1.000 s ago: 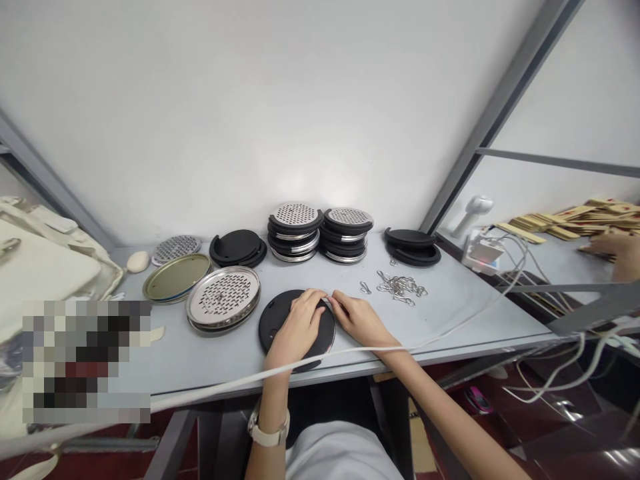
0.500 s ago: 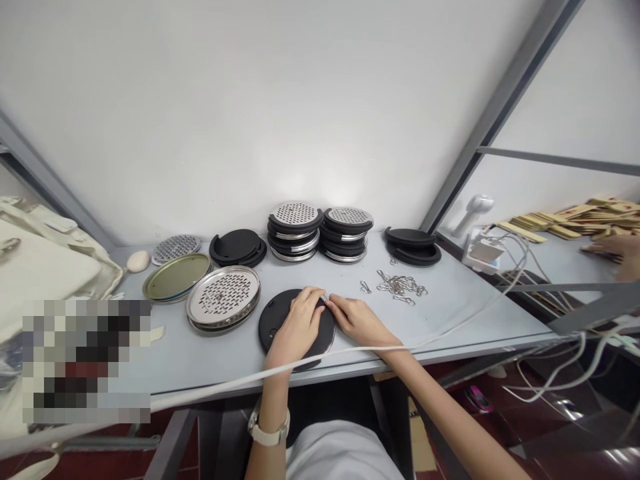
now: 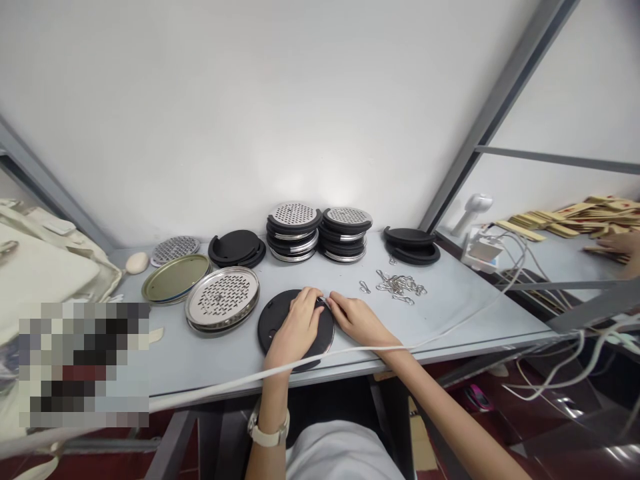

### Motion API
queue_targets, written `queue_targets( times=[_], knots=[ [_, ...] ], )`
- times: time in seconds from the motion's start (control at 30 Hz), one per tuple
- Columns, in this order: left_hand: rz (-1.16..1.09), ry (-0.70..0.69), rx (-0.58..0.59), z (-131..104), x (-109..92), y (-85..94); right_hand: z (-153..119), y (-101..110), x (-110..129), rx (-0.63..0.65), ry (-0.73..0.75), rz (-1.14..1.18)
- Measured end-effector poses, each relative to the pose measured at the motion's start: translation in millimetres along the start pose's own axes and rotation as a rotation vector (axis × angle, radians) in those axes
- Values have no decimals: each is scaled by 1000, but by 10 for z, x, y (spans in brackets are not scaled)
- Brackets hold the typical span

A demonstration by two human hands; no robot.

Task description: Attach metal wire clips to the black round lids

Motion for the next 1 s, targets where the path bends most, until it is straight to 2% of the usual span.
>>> queue_targets(
  times=[0.27, 1.0],
  knots=[
    [31, -16, 7, -1, -41, 11, -5, 17, 19, -9, 24, 51],
    [43, -4, 32, -3, -10, -2, -3, 7, -1, 24, 20, 3]
  ],
)
Point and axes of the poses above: each hand's wrist, its own z-axis towards the middle knuckle, its own y-axis out of the back of the hand, x = y × z, the point moved 3 cm from there along z, towards the middle knuckle, and after that the axes turned 10 degrees about y, right-handed, at the moved point
